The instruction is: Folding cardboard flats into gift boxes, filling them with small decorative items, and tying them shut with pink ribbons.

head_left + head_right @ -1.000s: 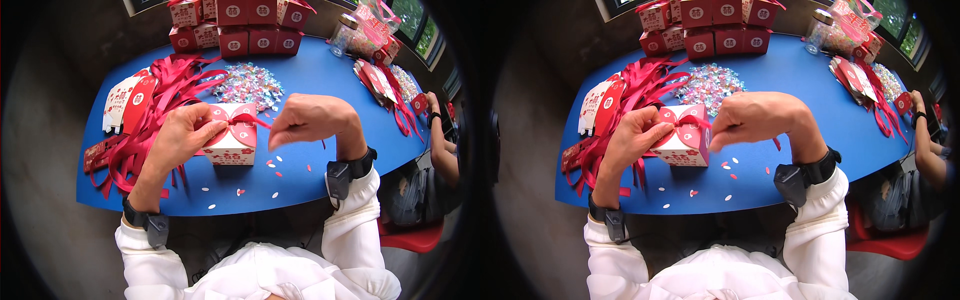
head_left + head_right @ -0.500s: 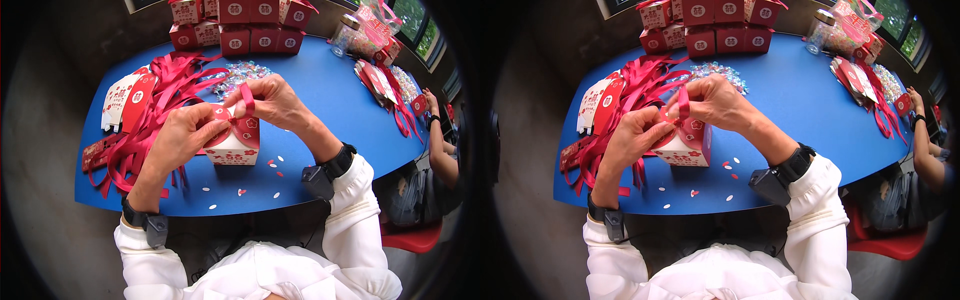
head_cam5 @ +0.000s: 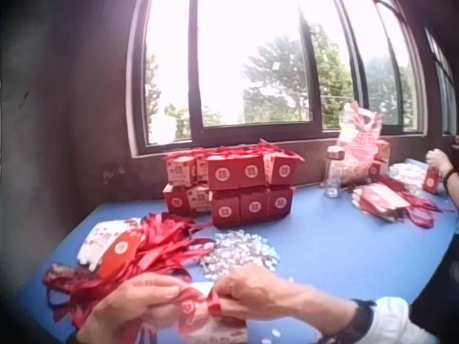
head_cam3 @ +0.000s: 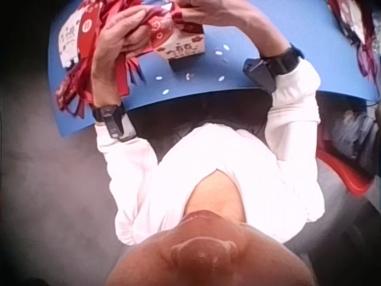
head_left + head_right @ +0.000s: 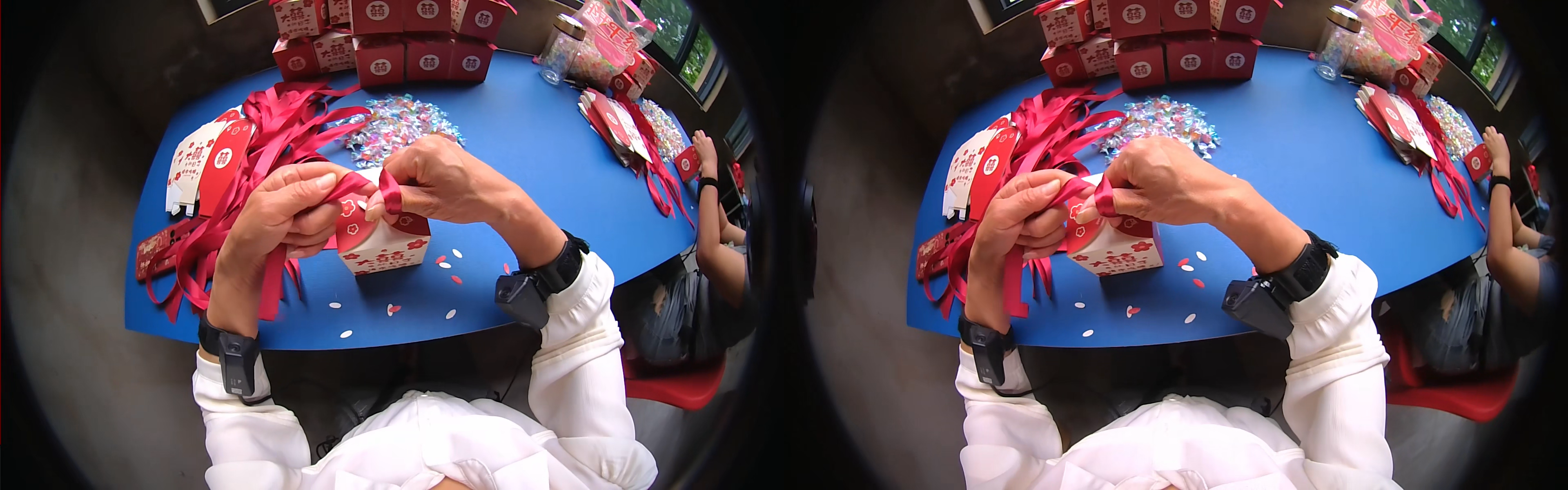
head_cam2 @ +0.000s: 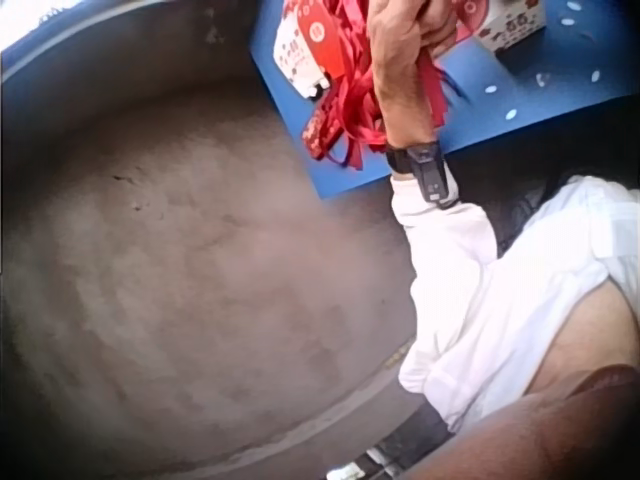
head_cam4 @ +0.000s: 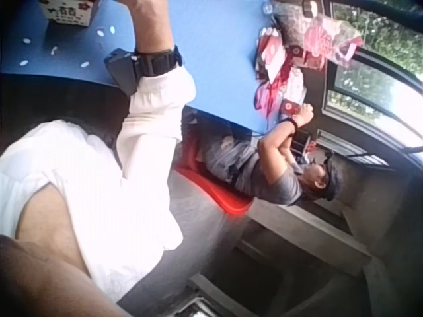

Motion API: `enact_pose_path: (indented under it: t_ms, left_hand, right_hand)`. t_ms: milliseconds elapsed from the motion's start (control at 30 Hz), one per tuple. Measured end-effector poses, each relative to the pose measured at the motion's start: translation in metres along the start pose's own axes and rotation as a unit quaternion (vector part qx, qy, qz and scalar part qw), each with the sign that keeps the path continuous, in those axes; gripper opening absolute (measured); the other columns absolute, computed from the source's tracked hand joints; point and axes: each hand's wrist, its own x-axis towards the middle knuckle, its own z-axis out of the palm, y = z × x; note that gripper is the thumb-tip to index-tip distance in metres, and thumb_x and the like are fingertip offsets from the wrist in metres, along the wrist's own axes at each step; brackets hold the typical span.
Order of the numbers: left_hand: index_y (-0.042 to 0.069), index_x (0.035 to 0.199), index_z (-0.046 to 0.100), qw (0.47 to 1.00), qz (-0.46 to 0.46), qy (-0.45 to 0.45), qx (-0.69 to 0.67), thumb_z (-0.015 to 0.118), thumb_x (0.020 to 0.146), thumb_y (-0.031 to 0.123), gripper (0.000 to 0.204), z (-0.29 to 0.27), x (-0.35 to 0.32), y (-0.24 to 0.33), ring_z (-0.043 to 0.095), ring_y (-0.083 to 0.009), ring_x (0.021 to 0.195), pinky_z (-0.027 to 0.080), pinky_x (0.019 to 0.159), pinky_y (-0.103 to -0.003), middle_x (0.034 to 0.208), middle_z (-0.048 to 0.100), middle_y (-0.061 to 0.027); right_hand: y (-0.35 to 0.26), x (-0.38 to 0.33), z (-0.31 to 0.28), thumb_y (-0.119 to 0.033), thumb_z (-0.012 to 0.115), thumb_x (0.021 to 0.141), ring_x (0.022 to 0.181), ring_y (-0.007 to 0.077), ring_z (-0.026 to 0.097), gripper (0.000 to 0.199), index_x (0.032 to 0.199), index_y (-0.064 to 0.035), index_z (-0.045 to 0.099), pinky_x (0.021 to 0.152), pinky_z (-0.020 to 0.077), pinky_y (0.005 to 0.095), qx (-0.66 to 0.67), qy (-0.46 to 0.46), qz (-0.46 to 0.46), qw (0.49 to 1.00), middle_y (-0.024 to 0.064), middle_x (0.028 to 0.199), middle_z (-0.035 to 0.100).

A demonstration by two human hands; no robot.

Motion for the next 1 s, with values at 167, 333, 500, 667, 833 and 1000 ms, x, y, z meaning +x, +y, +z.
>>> enact_pose_path:
  t_ms: [167,333,500,667,833,1000]
  left_hand:
    - [-0.003,0.144,0.045,0.994,0.041,0.048,0.087,0.04,0.102,0.009,0.044,0.014,-0.002,-0.006,0.029,-0.0023,0.039,0.028,0.037,-0.019,0.052,0.038,0.0048]
    - [0.0,0.143,0.05,0.958,0.136,0.12,0.221,0.058,0.097,0.0,0.046,0.023,0.008,-0.021,0.062,-0.0036,0.071,0.053,0.064,-0.021,0.081,0.07,-0.0051]
    - [0.007,0.132,0.064,0.887,0.163,0.157,0.403,0.064,0.091,-0.002,0.041,0.026,0.006,-0.018,0.068,-0.0072,0.082,0.056,0.073,-0.025,0.094,0.076,-0.011]
    - [0.001,0.125,0.067,0.756,0.224,0.157,0.595,0.065,0.089,-0.003,0.036,0.027,0.007,-0.018,0.07,-0.0111,0.081,0.058,0.071,-0.026,0.092,0.075,-0.0128]
    - [0.0,0.122,0.068,0.743,0.255,0.149,0.6,0.066,0.088,-0.004,0.034,0.021,0.005,-0.021,0.072,-0.0146,0.08,0.058,0.071,-0.028,0.091,0.075,-0.0142]
    - [0.0,0.12,0.068,0.747,0.222,0.16,0.606,0.064,0.086,-0.007,0.034,0.023,0.007,-0.026,0.073,-0.0174,0.079,0.057,0.07,-0.028,0.089,0.074,-0.015]
  right_hand:
    - [-0.006,-0.001,-0.005,-0.032,0.073,0.086,0.071,0.0391,0.064,0.037,0.079,0.0038,0.069,0.065,0.0494,0.0457,0.004,-0.016,0.048,0.999,0.0206,0.071,0.065]
    - [-0.002,0.002,-0.001,-0.036,0.075,0.083,0.066,0.0383,0.063,0.04,0.078,0.0036,0.069,0.062,0.0495,0.0444,-0.015,-0.013,0.024,1.0,0.021,0.067,0.063]
    - [-0.005,0.005,-0.001,-0.036,0.077,0.082,0.057,0.0292,0.06,0.041,0.077,0.0038,0.069,0.056,0.0485,0.0393,0.013,-0.021,0.069,0.997,0.0183,0.062,0.062]
    - [-0.011,0.006,-0.002,-0.037,0.076,0.081,0.058,0.035,0.062,0.042,0.073,0.0036,0.07,0.057,0.0494,0.0422,-0.011,-0.015,0.082,0.996,0.0202,0.06,0.06]
    - [-0.003,0.004,0.009,-0.034,0.08,0.079,0.056,0.0269,0.063,0.04,0.072,0.004,0.067,0.054,0.0481,0.0375,-0.043,0.021,0.018,0.999,0.0156,0.062,0.062]
    - [-0.01,0.003,0.008,-0.033,0.082,0.075,0.056,0.0318,0.062,0.042,0.069,0.0043,0.064,0.053,0.0474,0.0386,-0.056,0.019,0.028,0.998,0.0182,0.064,0.061]
